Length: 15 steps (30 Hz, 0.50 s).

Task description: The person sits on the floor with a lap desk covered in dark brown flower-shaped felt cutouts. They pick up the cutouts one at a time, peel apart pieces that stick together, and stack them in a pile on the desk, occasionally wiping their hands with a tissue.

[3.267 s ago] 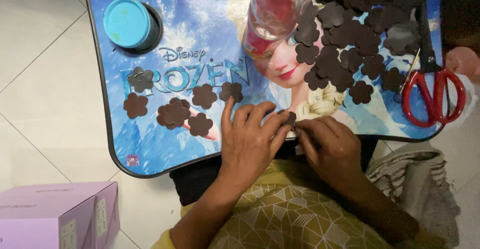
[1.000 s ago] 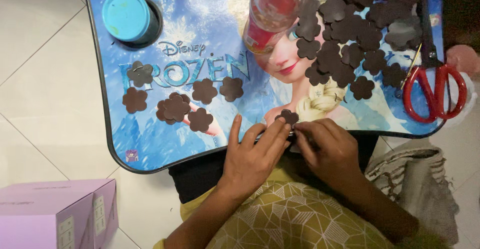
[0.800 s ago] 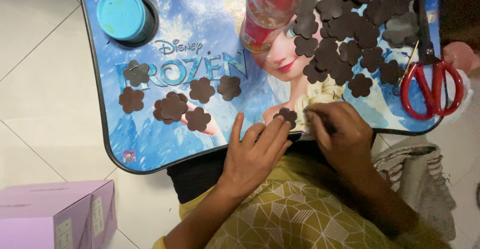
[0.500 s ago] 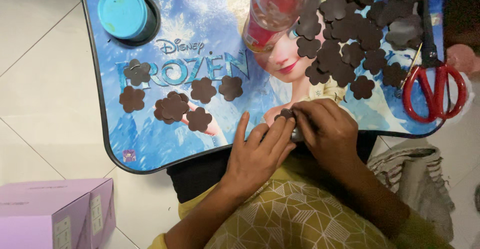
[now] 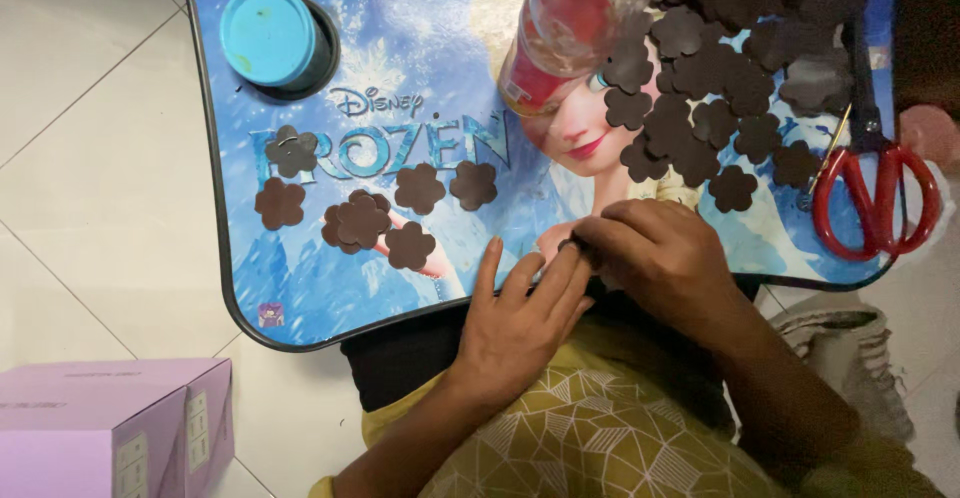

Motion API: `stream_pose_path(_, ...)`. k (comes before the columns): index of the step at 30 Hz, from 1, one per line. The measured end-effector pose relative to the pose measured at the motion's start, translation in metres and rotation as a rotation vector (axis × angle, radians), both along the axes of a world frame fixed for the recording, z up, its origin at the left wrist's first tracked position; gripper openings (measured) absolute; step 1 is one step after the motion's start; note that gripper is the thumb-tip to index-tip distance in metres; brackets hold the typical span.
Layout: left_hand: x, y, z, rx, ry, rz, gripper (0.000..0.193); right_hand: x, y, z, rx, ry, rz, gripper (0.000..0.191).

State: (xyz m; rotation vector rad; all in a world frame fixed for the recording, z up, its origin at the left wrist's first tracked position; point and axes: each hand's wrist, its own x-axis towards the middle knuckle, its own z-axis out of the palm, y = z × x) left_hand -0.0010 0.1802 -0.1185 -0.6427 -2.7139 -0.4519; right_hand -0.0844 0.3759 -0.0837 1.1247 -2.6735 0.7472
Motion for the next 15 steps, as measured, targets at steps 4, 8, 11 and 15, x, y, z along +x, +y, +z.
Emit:
stream_pose_path(4, -0.001, -0.001, -0.002, -0.026, 0.028, -0.006, 0.052, -0.002, 0.001, 0.005, 0.027, -0.023, -0.001, 0.034)
stream_pose_path(8, 0.000, 0.001, -0.003, 0.009, -0.011, -0.012, 0.051, -0.007, -0.006, 0.006, 0.007, 0.026, 0.045, 0.037)
stream_pose_path(11, 0.000, -0.001, -0.004, 0.021, -0.007, -0.004, 0.050, -0.007, -0.003, 0.012, 0.049, -0.018, 0.076, 0.039)
stream_pose_path(15, 0.001, -0.001, -0.005, 0.022, -0.007, 0.000, 0.050, -0.006, -0.003, 0.014, 0.056, -0.034, 0.050, 0.037)
